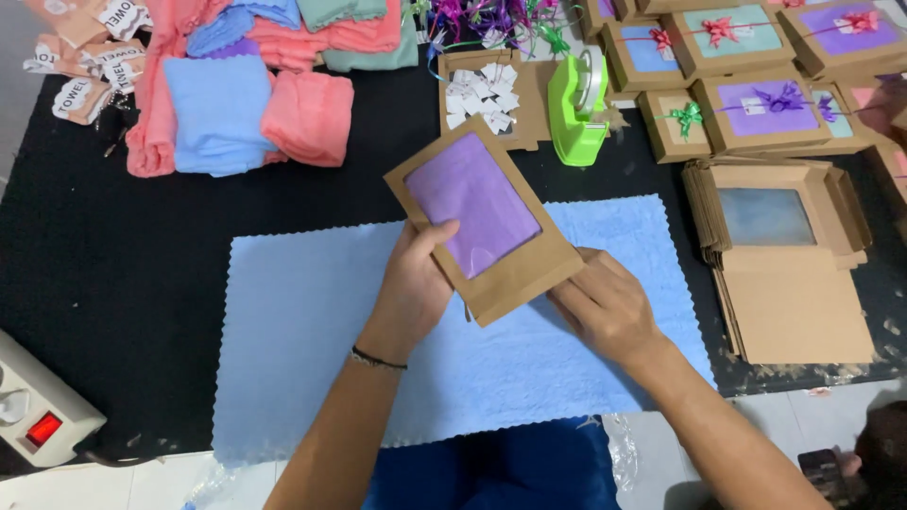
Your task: Folding a towel and placing it into a small cardboard gift box, then decorating the box with a ribbon and tape.
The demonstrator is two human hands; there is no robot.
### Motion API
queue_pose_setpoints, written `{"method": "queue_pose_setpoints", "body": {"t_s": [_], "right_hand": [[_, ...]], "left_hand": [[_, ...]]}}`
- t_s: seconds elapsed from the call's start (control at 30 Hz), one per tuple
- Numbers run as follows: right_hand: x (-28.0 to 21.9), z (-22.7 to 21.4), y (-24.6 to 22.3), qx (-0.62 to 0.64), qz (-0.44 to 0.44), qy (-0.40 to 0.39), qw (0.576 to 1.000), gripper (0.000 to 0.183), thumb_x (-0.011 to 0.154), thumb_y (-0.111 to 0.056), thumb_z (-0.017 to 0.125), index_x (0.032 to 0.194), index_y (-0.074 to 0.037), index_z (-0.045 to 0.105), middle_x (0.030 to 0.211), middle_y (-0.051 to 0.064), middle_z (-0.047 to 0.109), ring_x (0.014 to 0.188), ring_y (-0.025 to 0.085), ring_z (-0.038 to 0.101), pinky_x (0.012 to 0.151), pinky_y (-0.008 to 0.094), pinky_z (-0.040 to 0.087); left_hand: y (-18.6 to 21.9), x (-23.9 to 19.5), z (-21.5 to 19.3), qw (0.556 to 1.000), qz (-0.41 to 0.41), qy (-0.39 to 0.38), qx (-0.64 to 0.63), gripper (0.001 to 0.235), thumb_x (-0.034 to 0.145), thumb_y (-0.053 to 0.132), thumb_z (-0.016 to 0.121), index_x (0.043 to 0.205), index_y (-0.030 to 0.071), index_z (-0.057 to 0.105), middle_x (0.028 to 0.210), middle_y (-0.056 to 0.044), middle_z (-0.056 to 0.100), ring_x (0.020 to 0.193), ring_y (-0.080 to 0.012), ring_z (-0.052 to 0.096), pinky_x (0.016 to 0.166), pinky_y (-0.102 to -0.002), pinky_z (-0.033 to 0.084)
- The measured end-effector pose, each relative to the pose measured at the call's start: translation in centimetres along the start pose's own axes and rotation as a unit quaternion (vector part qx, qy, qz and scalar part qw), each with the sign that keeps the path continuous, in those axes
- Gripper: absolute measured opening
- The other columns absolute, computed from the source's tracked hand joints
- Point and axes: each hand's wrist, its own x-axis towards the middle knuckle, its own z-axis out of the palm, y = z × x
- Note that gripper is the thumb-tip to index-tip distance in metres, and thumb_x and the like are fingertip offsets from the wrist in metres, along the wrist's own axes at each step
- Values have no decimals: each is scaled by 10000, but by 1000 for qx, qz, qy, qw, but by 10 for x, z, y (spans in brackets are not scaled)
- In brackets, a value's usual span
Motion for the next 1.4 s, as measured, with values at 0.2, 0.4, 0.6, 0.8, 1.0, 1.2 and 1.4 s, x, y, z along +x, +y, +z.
{"method": "queue_pose_setpoints", "body": {"t_s": [0.2,0.4,0.6,0.8,1.0,1.2,1.4], "right_hand": [[10,-5,-1,45,99,-137,985,88,872,8,699,856,-30,777,792,199,703,775,362,715,698,406,592],[37,-29,28,179,420,-176,872,208,994,-227,662,915,-99,806,905,110,810,865,332,772,754,462,584],[64,28,53,347,497,-174,776,495,936,-213,689,1376,-7,592,1204,252,690,1076,355,626,892,516,533],[31,76,42,411,557,-177,699,335,908,-156,734,1193,13,683,842,182,718,732,233,656,639,377,573],[25,57,54,403,582,-177,684,219,912,-113,733,1081,25,728,673,146,664,549,172,572,531,324,540],[42,54,46,424,567,-200,678,292,901,-179,740,1132,-1,761,777,166,733,670,191,625,643,401,589],[48,52,43,419,583,-197,668,278,894,-141,747,1123,16,758,775,149,737,651,182,621,627,376,580]], "left_hand": [[8,52,-12,995,68,-67,24,661,948,218,728,1517,126,405,1362,-119,601,1270,-300,595,1104,-546,445],[22,42,17,996,64,21,65,772,901,373,749,1523,99,382,1406,-114,548,1361,-235,487,1186,-474,368],[40,28,41,990,29,84,106,985,815,451,774,1516,-37,284,1503,-231,409,1506,-320,326,1253,-471,172],[13,63,-11,966,26,43,254,665,837,304,840,1364,33,539,1190,-123,646,1185,-268,635,1069,-479,483],[11,62,-16,922,-10,-3,387,461,746,285,897,1086,60,681,953,-98,726,946,-242,721,882,-453,566],[25,55,-7,922,-48,-17,384,482,755,273,876,1112,22,671,977,-138,710,967,-281,692,918,-477,552],[21,54,-2,935,-49,13,351,350,861,356,821,1016,70,695,848,-75,674,838,-202,690,839,-382,579]]}}
